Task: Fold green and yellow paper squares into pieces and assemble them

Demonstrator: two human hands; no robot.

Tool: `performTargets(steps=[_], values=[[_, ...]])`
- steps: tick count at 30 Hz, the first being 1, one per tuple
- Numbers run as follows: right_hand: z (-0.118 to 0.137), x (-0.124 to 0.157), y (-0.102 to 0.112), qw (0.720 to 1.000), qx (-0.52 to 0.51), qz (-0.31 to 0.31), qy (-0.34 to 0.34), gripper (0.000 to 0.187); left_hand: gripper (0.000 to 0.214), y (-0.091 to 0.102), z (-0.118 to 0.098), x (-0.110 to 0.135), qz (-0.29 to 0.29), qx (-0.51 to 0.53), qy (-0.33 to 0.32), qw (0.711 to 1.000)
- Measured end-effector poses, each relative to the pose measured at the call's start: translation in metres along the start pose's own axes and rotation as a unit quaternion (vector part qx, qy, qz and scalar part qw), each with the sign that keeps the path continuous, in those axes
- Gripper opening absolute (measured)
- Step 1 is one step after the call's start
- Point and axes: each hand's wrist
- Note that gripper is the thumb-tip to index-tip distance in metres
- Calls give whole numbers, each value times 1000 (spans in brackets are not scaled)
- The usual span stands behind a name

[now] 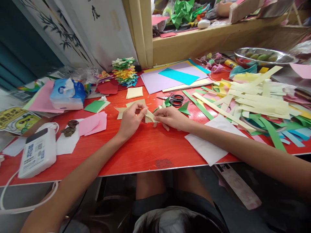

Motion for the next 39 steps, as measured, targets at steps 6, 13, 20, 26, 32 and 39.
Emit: performTargets(steps=[6,13,20,26,32,39], values=[[0,-1,-1,996,-83,-20,-26,16,13,3,-4,-1,2,-43,-55,998],[2,-5,0,976,-202,-47,-68,13,17,4,1,-4,27,-33,-73,996],[-3,-5,-2,973,-227,-15,-29,15,13,2,0,-2,7,-82,-88,993],[-5,-6,-5,973,-232,-11,-9,19,10,0,-4,-1,-10,-109,-103,989],[-5,-6,-4,967,-255,0,-17,23,8,0,-4,-1,-17,-120,-114,986],[-5,-6,-5,972,-232,-6,-32,23,7,-2,-4,0,-15,-131,-121,984]])
Point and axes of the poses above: each hand's wrist, its own x-axis away from the middle knuckle, its own y-axis out of the back of the hand, z = x × y, and after that the axes turned 2 degrees about -x, right-handed
